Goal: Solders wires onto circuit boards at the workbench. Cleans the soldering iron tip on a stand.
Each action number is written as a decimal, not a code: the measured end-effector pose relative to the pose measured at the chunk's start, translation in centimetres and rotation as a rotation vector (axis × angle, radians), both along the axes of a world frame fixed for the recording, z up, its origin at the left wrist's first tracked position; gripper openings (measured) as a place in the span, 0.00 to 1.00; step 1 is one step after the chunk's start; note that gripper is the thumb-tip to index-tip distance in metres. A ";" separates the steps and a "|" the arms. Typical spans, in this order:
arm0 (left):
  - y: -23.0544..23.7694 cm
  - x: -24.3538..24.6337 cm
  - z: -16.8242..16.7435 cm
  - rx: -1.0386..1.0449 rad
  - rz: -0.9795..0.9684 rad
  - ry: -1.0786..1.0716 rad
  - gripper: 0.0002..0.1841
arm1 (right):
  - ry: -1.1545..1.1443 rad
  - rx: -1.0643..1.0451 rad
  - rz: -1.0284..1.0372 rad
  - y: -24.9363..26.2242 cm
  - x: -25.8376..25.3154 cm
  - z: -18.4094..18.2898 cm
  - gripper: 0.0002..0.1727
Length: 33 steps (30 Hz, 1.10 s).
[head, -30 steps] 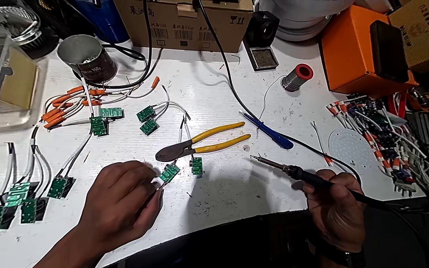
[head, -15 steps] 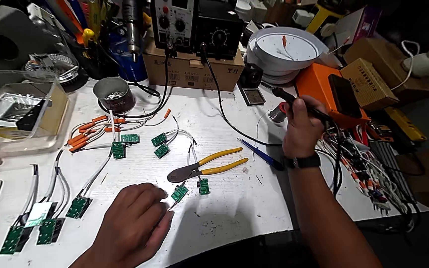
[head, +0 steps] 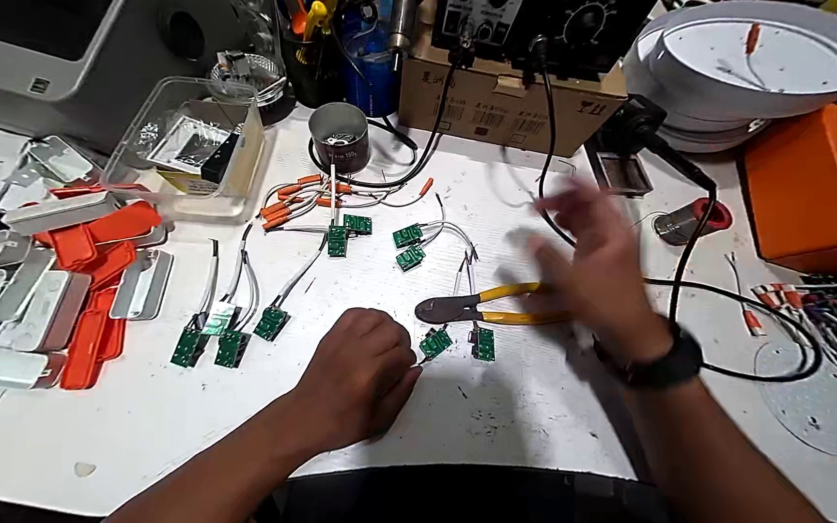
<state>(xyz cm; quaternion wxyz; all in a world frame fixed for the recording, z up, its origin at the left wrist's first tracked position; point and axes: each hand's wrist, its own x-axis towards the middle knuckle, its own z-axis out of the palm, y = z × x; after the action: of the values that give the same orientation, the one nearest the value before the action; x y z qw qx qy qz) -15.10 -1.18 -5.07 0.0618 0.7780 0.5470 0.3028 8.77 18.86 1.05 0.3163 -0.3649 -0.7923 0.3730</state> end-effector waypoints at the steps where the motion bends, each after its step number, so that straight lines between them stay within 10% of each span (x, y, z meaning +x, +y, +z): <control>1: 0.0 0.0 0.0 -0.011 -0.005 -0.018 0.15 | -0.167 0.140 0.169 -1.9 -0.4 -1.1 0.31; 4: -0.1 -0.3 0.1 -0.051 -0.023 -0.112 0.14 | -0.298 0.347 0.465 -4.1 -0.7 -4.0 0.20; 17: 0.4 -1.6 0.6 -0.085 0.023 -0.374 0.13 | -0.184 0.461 0.445 -4.9 -2.6 -4.9 0.18; 33: -0.4 -1.3 0.3 -0.046 -0.013 -0.106 0.13 | -0.069 0.378 -0.119 -2.3 3.9 -1.4 0.13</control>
<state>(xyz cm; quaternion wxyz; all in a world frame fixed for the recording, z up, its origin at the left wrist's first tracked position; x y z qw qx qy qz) -16.45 -1.56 -4.74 0.1105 0.7628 0.5447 0.3306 12.65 16.59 -0.37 0.3735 -0.3578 -0.8355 0.1858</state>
